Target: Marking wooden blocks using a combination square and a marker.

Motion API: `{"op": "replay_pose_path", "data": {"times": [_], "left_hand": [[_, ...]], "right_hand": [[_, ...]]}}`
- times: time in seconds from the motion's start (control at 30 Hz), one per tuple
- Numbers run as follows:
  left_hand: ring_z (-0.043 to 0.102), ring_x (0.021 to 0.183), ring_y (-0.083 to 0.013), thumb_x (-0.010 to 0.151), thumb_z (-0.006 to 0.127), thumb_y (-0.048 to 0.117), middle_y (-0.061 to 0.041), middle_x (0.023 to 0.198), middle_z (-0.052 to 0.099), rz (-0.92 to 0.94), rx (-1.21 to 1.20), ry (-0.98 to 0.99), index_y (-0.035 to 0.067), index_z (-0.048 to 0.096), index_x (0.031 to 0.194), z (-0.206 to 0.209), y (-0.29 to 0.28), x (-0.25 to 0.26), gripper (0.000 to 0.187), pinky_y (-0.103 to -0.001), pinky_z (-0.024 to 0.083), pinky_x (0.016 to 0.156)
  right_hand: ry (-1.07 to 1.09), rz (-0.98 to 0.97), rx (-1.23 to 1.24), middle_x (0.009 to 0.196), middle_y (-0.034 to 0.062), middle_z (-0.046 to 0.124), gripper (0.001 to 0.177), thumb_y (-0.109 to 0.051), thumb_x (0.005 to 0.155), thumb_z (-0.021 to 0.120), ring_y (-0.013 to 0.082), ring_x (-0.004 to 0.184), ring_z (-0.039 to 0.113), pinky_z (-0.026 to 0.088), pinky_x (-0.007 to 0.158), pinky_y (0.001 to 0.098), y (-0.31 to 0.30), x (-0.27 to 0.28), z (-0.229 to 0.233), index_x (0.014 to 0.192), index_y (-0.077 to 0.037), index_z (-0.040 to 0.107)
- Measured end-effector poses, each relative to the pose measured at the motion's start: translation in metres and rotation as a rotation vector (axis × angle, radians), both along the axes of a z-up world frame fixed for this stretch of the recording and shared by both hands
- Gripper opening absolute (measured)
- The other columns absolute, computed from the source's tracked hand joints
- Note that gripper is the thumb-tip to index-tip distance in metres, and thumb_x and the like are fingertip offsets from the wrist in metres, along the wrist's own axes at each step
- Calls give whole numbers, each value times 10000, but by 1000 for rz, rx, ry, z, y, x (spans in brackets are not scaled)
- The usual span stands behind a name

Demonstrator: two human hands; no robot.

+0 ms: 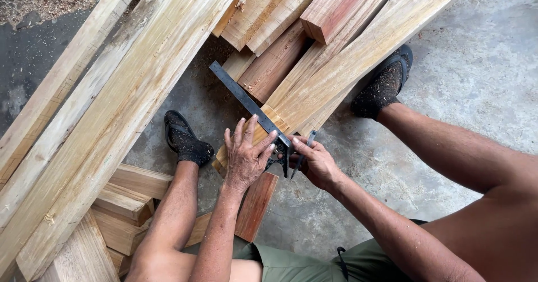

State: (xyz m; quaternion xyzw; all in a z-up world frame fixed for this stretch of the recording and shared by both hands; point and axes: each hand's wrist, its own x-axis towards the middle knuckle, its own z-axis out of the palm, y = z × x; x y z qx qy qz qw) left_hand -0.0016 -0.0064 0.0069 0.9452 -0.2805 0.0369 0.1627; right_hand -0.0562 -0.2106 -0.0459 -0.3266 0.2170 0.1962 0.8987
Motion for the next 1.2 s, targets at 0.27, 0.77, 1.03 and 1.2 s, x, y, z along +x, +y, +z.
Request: {"op": "replay_pose_path", "data": {"times": [0.27, 0.77, 1.03, 1.2], "left_hand": [[343, 1484, -421, 979, 665, 406, -157, 1611, 397, -27, 17, 5, 358, 746, 1285, -2, -11, 5, 321, -723, 183, 1181], [356, 1468, -424, 975, 684, 370, -172, 1614, 391, -20, -15, 40, 333, 754, 1281, 3, -15, 6, 316, -732, 204, 1165], [360, 1469, -415, 978, 687, 358, -180, 1619, 388, -36, -43, 37, 318, 754, 1281, 1, -14, 6, 313, -707, 224, 1173], [367, 1452, -412, 972, 690, 362, -186, 1607, 390, -44, -34, 17, 316, 763, 1282, 2, -14, 6, 322, -702, 231, 1156]], "right_hand": [[-66, -7, 103, 1126, 112, 727, 408, -126, 1021, 600, 208, 982, 735, 580, 795, 319, -5, 0, -5, 1402, 17, 585], [-65, -6, 113, 1134, 119, 728, 393, -114, 1023, 580, 229, 982, 736, 592, 824, 337, -8, 2, -8, 1394, 16, 589], [-62, -12, 107, 1133, 129, 724, 407, -107, 1015, 580, 226, 983, 734, 594, 828, 333, -7, 2, -9, 1405, 11, 580], [-88, -2, 59, 1132, 136, 719, 411, -109, 1020, 586, 217, 991, 734, 581, 784, 321, -8, 1, -10, 1408, 26, 575]]}}
